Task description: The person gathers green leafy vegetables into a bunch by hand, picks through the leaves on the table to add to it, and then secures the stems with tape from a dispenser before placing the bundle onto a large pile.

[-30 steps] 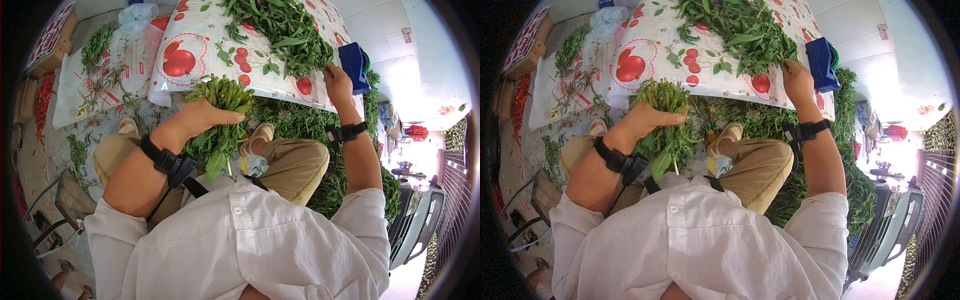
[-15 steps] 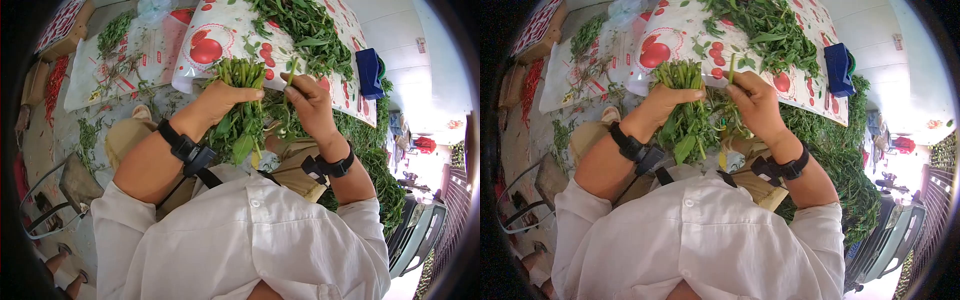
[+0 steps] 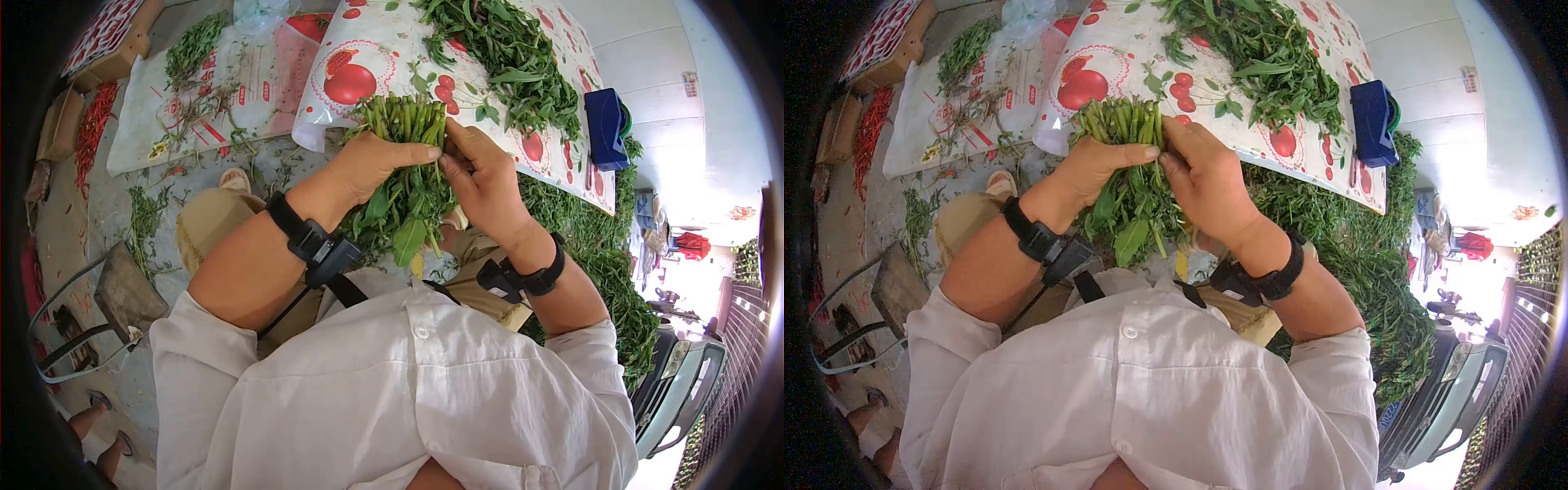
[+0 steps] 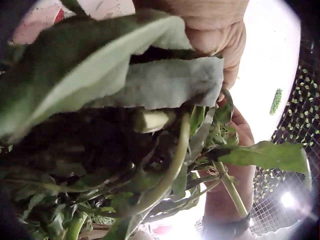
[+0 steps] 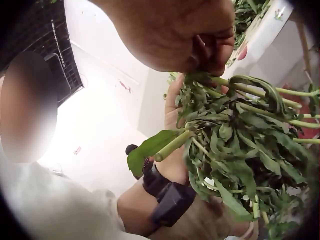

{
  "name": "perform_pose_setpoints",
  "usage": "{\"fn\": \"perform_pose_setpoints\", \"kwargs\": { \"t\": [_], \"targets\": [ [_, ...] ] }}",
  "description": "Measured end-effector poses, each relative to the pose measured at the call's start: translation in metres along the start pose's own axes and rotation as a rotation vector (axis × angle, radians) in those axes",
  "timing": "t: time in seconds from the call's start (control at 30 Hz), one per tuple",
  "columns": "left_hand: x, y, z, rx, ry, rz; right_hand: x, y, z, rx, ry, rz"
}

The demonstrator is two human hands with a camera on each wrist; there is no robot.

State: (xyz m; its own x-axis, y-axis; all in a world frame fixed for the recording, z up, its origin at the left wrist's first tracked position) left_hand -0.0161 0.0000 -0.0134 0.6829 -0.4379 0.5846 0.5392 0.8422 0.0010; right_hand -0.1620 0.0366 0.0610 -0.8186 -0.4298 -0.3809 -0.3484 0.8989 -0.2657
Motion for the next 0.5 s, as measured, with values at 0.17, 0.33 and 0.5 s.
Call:
{"fn": "perform_pose_setpoints", "kwargs": {
  "t": [0.17,0.33,0.5],
  "targets": [
    [0.0022,0.0024,0.0028,0.012,-0.023,-0.024,-0.0054,0.0012,0.0023,0.027,0.111,-0.032],
    [0.0025,0.0057,0.0023,0.023,-0.081,-0.037,-0.0105,-0.0020,-0.0007,0.040,0.176,-0.092],
    [0.0027,0.0042,0.0013,0.038,-0.105,-0.043,-0.0094,-0.0010,0.0048,0.133,0.210,-0.087]
  ]
}}
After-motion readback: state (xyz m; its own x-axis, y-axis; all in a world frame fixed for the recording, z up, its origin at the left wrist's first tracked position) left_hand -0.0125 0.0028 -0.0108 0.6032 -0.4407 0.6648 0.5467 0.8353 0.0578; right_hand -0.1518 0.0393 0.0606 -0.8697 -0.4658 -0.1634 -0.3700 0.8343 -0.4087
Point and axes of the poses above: each hand's wrist, its own y-axis away from the middle knuckle, its own z-axis out of the palm, x = y × z, the point moved 1 cm from there along -y, towards the middle knuckle, and after that the axes turned 13 degrees about y, right-handed, at the moved point
